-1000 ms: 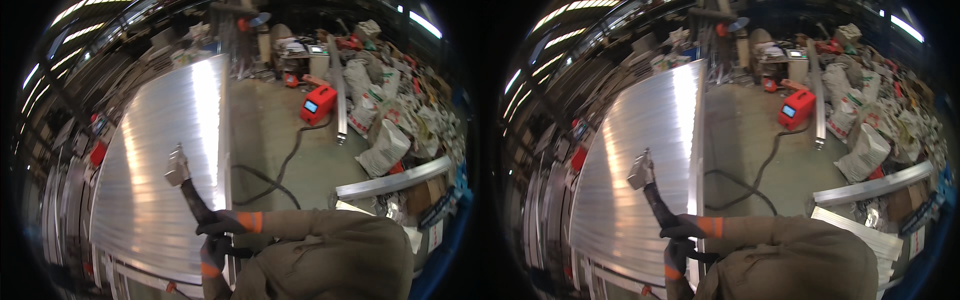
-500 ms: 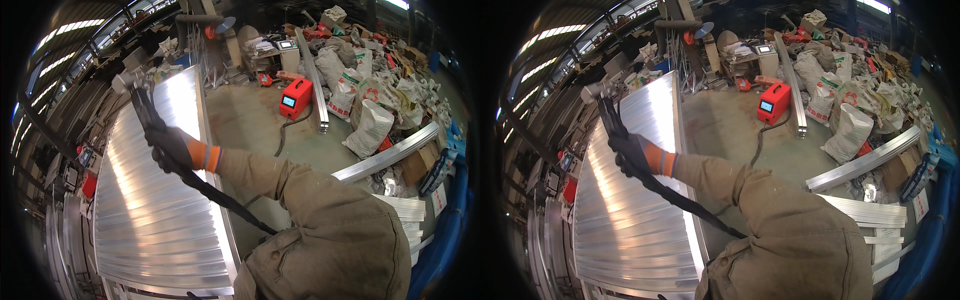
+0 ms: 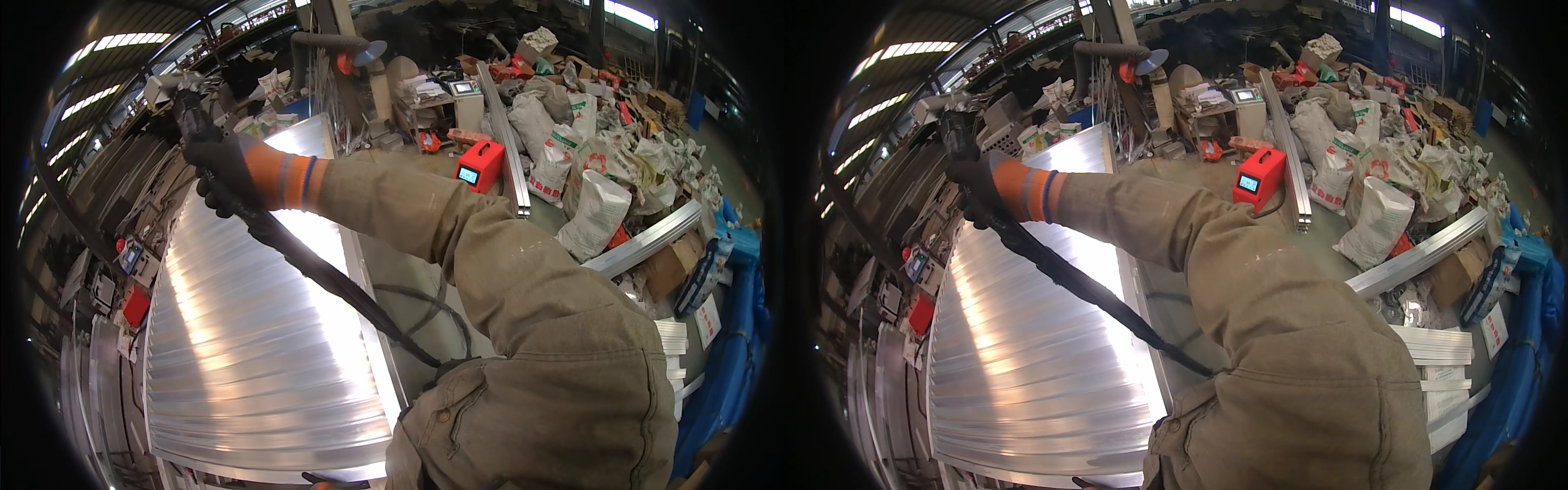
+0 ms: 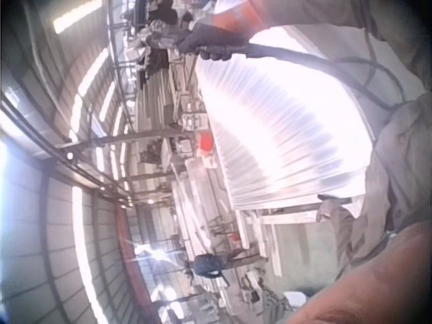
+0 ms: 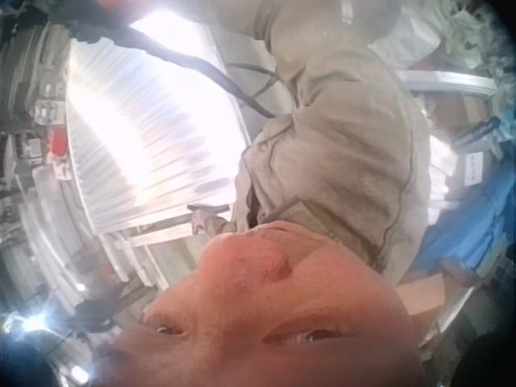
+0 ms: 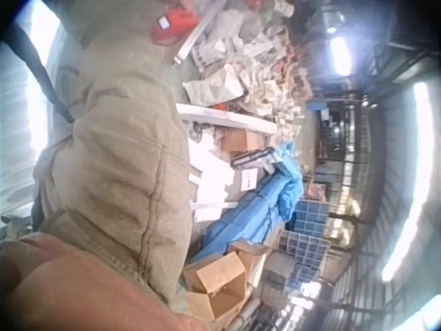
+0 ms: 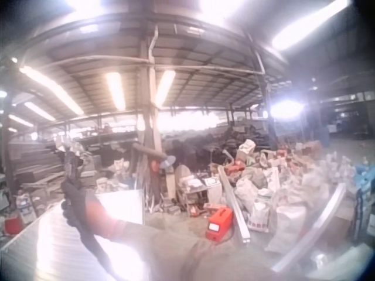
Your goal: The person welds aluminum strips onto a large curved metal panel using a handheld welding torch. They repeatedly position strips, weld seams, and reposition the panel to access different edges. The person also picks up additional strips from the floor and places them on the panel before welding.
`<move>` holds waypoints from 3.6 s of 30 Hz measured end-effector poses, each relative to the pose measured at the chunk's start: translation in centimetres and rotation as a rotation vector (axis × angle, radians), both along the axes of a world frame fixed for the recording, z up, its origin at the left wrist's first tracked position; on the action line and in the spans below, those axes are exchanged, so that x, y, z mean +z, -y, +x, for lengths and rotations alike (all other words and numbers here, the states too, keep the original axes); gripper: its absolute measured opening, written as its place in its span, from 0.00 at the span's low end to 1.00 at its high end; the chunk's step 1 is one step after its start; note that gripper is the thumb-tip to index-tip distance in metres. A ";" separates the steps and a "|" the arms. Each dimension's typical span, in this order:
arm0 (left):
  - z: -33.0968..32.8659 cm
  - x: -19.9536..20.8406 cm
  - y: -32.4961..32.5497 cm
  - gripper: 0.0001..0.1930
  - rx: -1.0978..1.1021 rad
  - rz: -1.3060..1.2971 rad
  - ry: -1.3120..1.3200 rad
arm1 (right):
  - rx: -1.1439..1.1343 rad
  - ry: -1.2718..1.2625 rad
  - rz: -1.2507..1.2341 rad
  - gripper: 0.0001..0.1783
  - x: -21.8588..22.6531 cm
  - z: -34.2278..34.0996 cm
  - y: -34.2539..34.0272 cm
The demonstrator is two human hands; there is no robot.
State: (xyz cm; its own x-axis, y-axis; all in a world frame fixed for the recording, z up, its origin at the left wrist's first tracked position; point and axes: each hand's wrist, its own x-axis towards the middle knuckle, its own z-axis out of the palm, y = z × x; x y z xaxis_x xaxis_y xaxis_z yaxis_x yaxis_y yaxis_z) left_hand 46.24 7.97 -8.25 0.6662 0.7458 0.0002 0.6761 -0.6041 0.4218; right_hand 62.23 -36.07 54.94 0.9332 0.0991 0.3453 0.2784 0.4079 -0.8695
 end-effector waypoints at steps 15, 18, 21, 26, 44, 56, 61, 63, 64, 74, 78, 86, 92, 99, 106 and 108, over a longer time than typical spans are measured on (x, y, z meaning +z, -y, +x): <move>-0.6 -6.0 -7.7 0.44 0.527 -0.104 0.164 | 0.044 0.598 -1.051 0.16 2.2 34.0 -25.7; 0.2 -2.1 -5.9 0.54 0.642 -0.275 -0.145 | -0.175 0.812 -1.326 0.17 0.5 42.4 -31.8; 1.0 1.2 -4.7 0.49 0.680 -0.330 -0.125 | -0.316 0.963 -1.498 0.18 -4.1 50.5 -39.6; 2.2 3.8 -4.5 0.47 0.681 -0.286 -0.174 | -0.305 1.065 -1.644 0.21 -18.1 63.1 -53.4; 4.9 6.6 -5.0 0.86 0.401 -0.269 -0.412 | 0.207 0.078 -1.369 0.33 -59.2 56.1 -73.8; 5.9 6.8 -5.6 0.84 0.384 -0.267 -0.430 | 0.259 0.308 -1.448 0.36 -65.7 56.7 -74.6; 5.9 6.8 -5.3 0.81 0.392 -0.255 -0.446 | 0.317 0.117 -1.429 0.35 -64.5 57.4 -75.1; 6.0 6.9 -5.2 0.80 0.413 -0.260 -0.441 | 0.300 0.199 -1.523 0.34 -63.4 57.0 -75.0; 6.0 7.1 -5.2 0.80 0.413 -0.278 -0.450 | 0.311 0.147 -1.514 0.33 -62.8 56.5 -74.7; 5.4 8.5 -4.7 0.78 0.380 -0.277 -0.389 | 0.196 0.395 -1.597 0.28 -58.4 47.8 -67.5; 4.6 8.4 -4.3 0.76 0.331 -0.204 -0.368 | 0.171 0.622 -1.468 0.27 -58.0 42.5 -55.1; 3.1 7.1 -3.1 0.74 0.362 -0.086 -0.320 | -0.240 0.432 -1.342 0.24 -56.6 33.2 -17.3; 2.3 4.7 -3.2 0.73 0.360 0.024 -0.348 | -0.770 -0.384 -1.344 0.26 -56.5 13.2 15.4; 1.5 2.4 -4.5 0.71 0.295 0.054 -0.388 | -0.605 -1.176 -1.718 0.37 -69.3 -28.2 38.3; 0.0 3.3 -1.8 0.74 0.210 -0.052 -0.435 | -0.022 -1.508 -1.584 0.38 -74.2 -59.8 32.3; -1.4 2.0 -1.2 0.74 0.201 -0.134 -0.389 | -0.018 -1.495 -1.529 0.39 -75.0 -61.4 29.8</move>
